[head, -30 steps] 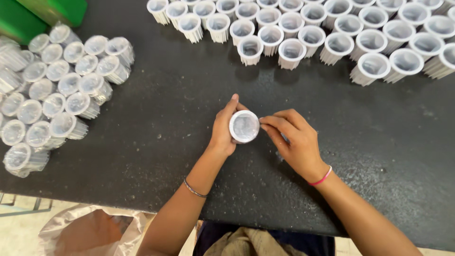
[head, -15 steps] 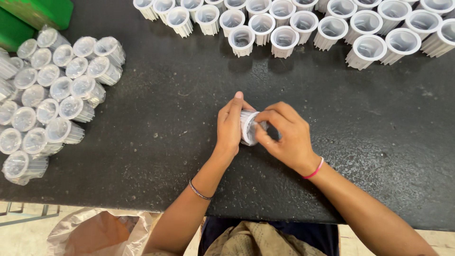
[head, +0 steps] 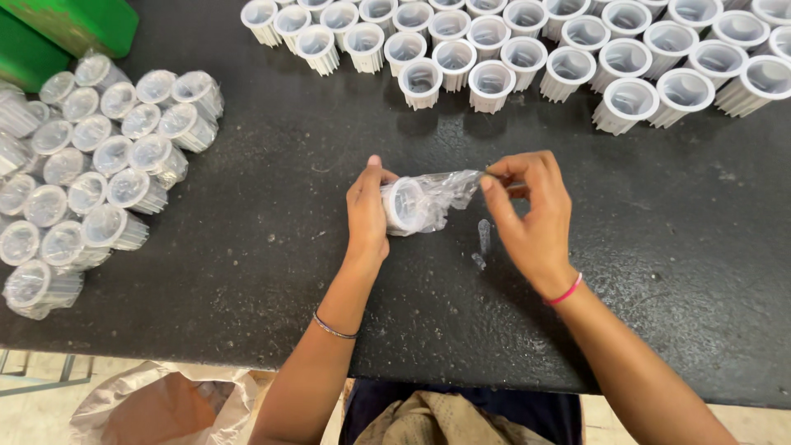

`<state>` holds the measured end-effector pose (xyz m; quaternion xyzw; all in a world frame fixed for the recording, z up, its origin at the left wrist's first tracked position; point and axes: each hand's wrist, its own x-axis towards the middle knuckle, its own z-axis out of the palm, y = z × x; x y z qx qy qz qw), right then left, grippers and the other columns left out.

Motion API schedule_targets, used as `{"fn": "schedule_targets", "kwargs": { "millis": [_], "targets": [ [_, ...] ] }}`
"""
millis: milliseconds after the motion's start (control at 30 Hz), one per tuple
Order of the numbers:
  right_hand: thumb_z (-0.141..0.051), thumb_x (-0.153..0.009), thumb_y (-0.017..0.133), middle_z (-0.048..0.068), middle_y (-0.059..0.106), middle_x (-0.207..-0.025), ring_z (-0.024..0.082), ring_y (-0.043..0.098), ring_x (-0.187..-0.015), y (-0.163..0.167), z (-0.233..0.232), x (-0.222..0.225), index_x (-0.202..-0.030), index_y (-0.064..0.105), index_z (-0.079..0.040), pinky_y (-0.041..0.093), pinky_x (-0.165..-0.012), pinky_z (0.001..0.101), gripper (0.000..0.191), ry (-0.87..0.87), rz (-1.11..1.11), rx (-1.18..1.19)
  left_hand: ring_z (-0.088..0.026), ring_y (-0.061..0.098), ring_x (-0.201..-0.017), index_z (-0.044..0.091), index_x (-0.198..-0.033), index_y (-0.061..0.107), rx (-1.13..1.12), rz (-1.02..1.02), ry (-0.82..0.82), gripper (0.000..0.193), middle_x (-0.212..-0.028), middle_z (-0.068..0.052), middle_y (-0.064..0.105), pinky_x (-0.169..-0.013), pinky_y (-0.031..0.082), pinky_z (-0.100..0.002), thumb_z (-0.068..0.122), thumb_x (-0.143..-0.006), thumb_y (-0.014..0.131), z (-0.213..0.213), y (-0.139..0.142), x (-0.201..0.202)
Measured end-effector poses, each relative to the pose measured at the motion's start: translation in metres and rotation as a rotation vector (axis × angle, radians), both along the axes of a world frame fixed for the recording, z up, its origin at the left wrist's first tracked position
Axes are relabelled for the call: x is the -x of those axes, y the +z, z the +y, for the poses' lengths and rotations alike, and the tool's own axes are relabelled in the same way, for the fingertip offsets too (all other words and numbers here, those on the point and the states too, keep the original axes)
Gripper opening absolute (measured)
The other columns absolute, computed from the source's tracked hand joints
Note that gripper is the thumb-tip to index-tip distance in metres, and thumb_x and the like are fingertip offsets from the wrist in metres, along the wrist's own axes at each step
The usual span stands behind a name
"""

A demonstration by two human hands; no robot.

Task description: The person unwraps clear plastic film from white plastic components one at a time and arranges the unwrapped components in rows on the workbench. They occasionally move items aside and discard the plastic film toward a waste bag below the table.

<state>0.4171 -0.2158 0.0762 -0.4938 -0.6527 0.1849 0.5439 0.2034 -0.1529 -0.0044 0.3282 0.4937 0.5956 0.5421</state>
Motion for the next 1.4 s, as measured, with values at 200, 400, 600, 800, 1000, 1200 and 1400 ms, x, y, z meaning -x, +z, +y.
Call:
{"fn": "schedule_targets", "kwargs": {
  "millis": [200, 400, 600, 800, 1000, 1200, 1400],
  "targets": [
    [-0.012, -0.086, 0.083, 0.009, 0.057, -0.129, 0.032, 0.054, -0.120, -0.001, -0.009, 0.013, -0.109, 0.071, -0.013, 0.047, -0.099, 0.0426, 0.025, -0.002, -0.403, -0.291, -0.012, 0.056, -0.076, 0.000, -0.083, 0.066, -0.018, 0.039, 0.025, 0.049, -0.081, -0.004, 0.061, -0.071, 0.048, -0.029, 0.041, -0.105, 0.051, 0.001, -0.001, -0.003],
    [-0.009, -0.079, 0.083, 0.011, 0.052, -0.148, 0.037, 0.044, -0.138, -0.006, -0.005, 0.018, -0.106, 0.074, -0.015, 0.034, -0.110, 0.0506, 0.029, 0.024, -0.495, -0.198, -0.013, 0.055, -0.071, 0.002, -0.081, 0.064, 0.014, 0.127, -0.091, 0.051, -0.077, -0.005, 0.061, -0.067, 0.046, -0.030, 0.045, -0.105, 0.051, -0.008, -0.001, -0.012],
    [-0.004, -0.078, 0.081, 0.006, 0.055, -0.145, 0.035, 0.045, -0.139, -0.006, -0.004, 0.003, -0.097, 0.074, -0.018, 0.036, -0.115, 0.0465, 0.025, 0.086, -0.264, -0.162, -0.013, 0.058, -0.077, 0.001, -0.084, 0.066, 0.005, -0.020, 0.008, 0.045, -0.082, -0.004, 0.062, -0.072, 0.050, -0.031, 0.040, -0.104, 0.058, 0.007, 0.000, 0.001],
    [-0.008, -0.071, 0.084, 0.000, 0.058, -0.134, 0.031, 0.049, -0.133, -0.002, -0.013, 0.010, -0.093, 0.076, -0.024, 0.036, -0.109, 0.0461, 0.029, 0.096, -0.435, -0.366, -0.018, 0.067, -0.087, 0.005, -0.093, 0.064, 0.000, -0.429, 0.175, 0.037, -0.091, -0.006, 0.069, -0.082, 0.054, -0.036, 0.038, -0.105, 0.055, 0.014, 0.008, 0.029],
    [-0.013, -0.074, 0.085, 0.004, 0.058, -0.136, 0.034, 0.049, -0.131, 0.005, -0.013, 0.015, -0.094, 0.074, -0.021, 0.035, -0.107, 0.0482, 0.024, 0.090, -0.432, -0.327, -0.016, 0.066, -0.087, 0.007, -0.092, 0.065, 0.026, -0.514, 0.188, 0.036, -0.090, -0.003, 0.069, -0.081, 0.053, -0.035, 0.039, -0.103, 0.051, 0.014, 0.007, 0.029],
    [-0.004, -0.091, 0.078, 0.005, 0.063, -0.126, 0.029, 0.059, -0.116, 0.005, -0.016, 0.013, -0.109, 0.074, -0.011, 0.050, -0.096, 0.0400, 0.020, 0.042, -0.277, -0.283, -0.011, 0.055, -0.078, 0.004, -0.085, 0.060, -0.186, -0.136, 0.258, 0.044, -0.081, -0.003, 0.060, -0.074, 0.048, -0.030, 0.040, -0.108, 0.052, 0.010, 0.000, 0.020],
    [0.001, -0.093, 0.072, 0.008, 0.071, -0.116, 0.026, 0.073, -0.097, -0.013, -0.016, 0.019, -0.114, 0.072, -0.007, 0.059, -0.079, 0.0332, 0.022, 0.188, -0.197, -0.089, -0.009, 0.052, -0.081, 0.004, -0.089, 0.061, -0.269, 0.042, 0.266, 0.044, -0.084, 0.001, 0.056, -0.077, 0.046, -0.027, 0.041, -0.109, 0.050, 0.000, 0.007, 0.003]
  ]
}}
